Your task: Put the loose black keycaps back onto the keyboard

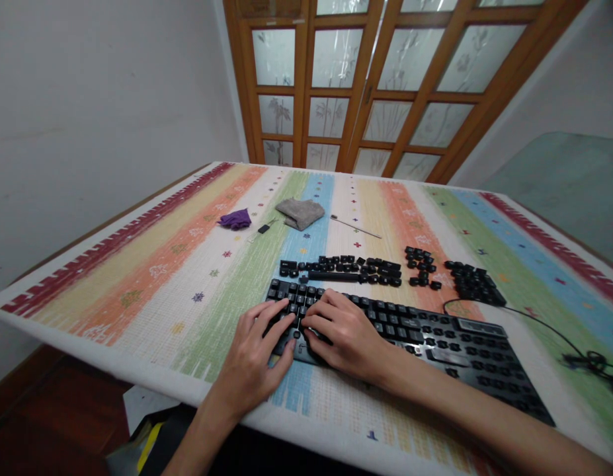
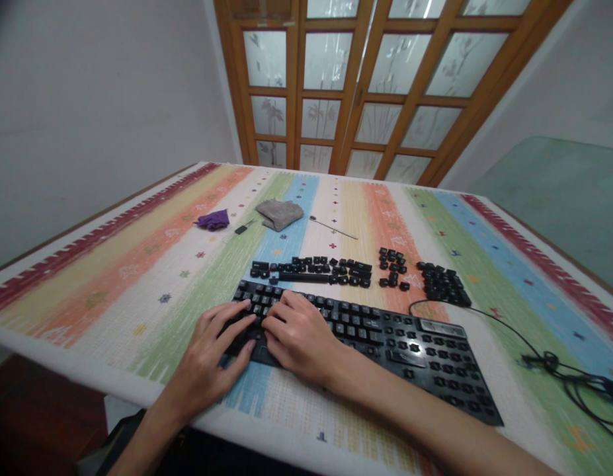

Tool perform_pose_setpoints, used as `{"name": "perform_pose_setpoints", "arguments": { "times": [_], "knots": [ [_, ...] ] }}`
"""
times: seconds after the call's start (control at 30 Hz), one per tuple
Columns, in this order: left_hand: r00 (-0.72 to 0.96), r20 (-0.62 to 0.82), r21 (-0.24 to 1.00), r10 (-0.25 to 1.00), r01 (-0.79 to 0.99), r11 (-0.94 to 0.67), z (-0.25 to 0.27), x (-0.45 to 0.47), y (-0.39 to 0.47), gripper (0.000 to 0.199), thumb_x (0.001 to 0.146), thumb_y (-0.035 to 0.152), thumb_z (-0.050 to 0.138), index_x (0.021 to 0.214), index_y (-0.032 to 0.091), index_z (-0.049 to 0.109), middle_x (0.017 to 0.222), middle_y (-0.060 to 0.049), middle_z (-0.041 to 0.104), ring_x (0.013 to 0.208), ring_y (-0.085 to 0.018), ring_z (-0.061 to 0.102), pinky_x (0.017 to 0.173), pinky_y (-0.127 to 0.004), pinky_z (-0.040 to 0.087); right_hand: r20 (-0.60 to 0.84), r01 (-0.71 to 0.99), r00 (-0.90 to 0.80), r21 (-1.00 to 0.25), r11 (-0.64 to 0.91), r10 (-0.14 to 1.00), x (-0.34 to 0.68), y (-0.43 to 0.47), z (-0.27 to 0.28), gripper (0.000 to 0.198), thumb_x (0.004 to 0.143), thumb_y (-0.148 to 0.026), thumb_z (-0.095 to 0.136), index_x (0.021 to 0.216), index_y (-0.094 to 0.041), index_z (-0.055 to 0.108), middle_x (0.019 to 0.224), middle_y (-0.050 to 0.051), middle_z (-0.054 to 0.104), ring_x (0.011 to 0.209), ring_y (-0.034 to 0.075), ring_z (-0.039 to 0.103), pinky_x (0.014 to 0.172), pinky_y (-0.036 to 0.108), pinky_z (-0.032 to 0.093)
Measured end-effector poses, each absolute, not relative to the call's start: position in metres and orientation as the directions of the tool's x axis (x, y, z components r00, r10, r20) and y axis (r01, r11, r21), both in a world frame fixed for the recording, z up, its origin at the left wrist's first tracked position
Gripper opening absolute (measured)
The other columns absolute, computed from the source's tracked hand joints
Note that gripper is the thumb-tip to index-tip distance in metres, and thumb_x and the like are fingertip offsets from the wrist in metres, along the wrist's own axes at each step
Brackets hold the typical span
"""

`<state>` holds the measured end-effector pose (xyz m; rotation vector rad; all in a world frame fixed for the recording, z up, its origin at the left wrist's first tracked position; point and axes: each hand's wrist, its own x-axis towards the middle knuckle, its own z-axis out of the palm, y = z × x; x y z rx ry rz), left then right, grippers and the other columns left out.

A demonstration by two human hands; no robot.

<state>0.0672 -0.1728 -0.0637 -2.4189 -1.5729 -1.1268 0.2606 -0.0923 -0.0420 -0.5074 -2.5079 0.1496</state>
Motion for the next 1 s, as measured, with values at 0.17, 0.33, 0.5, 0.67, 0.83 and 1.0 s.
{"name": "perform_pose_setpoints", "arguments": {
  "times": [0.17,0.33,0.5,0.67,0.83,1.0],
  "knots": [
    [0.216,0.591,0.338,0.777,0.808,-0.482,-0.064,0.067,-0.173,0.036,0.092,0.013,0.057,0.127,0.020,0.059,0.135,-0.012,0.058,0.124,-0.029,0.052,0.104,-0.050,0.047,0.492,0.352,-0.758,-0.241,0.904,0.427,0.262,-0.093,-0.040,0.012,0.088,-0.013,0.057,0.087,-0.016,0.068,0.094,0.011,0.064,0.087,0.023,0.050,0.078,0.039,0.049],
    [0.227,0.583,0.338,0.780,0.805,-0.487,-0.065,0.067,-0.173,0.035,0.092,0.014,0.058,0.126,0.018,0.059,0.136,-0.013,0.057,0.126,-0.029,0.050,0.105,-0.049,0.045,0.468,0.336,-0.771,-0.277,0.900,0.432,0.262,-0.096,-0.038,0.010,0.088,-0.019,0.059,0.088,-0.016,0.069,0.103,0.013,0.059,0.094,0.025,0.050,0.082,0.042,0.050],
    [0.235,0.584,0.322,0.777,0.812,-0.487,-0.065,0.067,-0.173,0.034,0.093,0.014,0.058,0.127,0.017,0.058,0.136,-0.013,0.057,0.126,-0.029,0.049,0.105,-0.049,0.045,0.444,0.333,-0.763,-0.353,0.875,0.469,0.263,-0.094,-0.036,0.012,0.089,-0.021,0.060,0.082,-0.016,0.069,0.104,0.013,0.056,0.097,0.025,0.049,0.085,0.043,0.050],
    [0.231,0.590,0.314,0.773,0.817,-0.484,-0.064,0.067,-0.173,0.035,0.093,0.015,0.057,0.128,0.019,0.058,0.135,-0.012,0.058,0.124,-0.029,0.051,0.103,-0.049,0.046,0.416,0.337,-0.779,-0.352,0.873,0.469,0.261,-0.092,-0.035,0.009,0.086,-0.021,0.063,0.083,-0.017,0.069,0.104,0.012,0.055,0.097,0.025,0.048,0.085,0.043,0.049],
    [0.232,0.597,0.309,0.768,0.817,-0.487,-0.065,0.067,-0.172,0.034,0.093,0.015,0.057,0.127,0.018,0.058,0.135,-0.012,0.058,0.124,-0.028,0.051,0.104,-0.048,0.045,0.404,0.343,-0.773,-0.382,0.858,0.489,0.262,-0.086,-0.034,0.009,0.085,-0.018,0.063,0.078,-0.017,0.069,0.103,0.011,0.054,0.097,0.025,0.048,0.086,0.042,0.047],
    [0.241,0.591,0.297,0.769,0.822,-0.486,-0.064,0.068,-0.172,0.035,0.093,0.015,0.056,0.128,0.019,0.056,0.135,-0.012,0.058,0.124,-0.028,0.051,0.103,-0.048,0.045,0.397,0.371,-0.771,-0.354,0.859,0.497,0.261,-0.089,-0.038,0.007,0.082,-0.016,0.064,0.078,-0.017,0.070,0.101,0.011,0.055,0.095,0.025,0.048,0.085,0.043,0.047]
  ]
}}
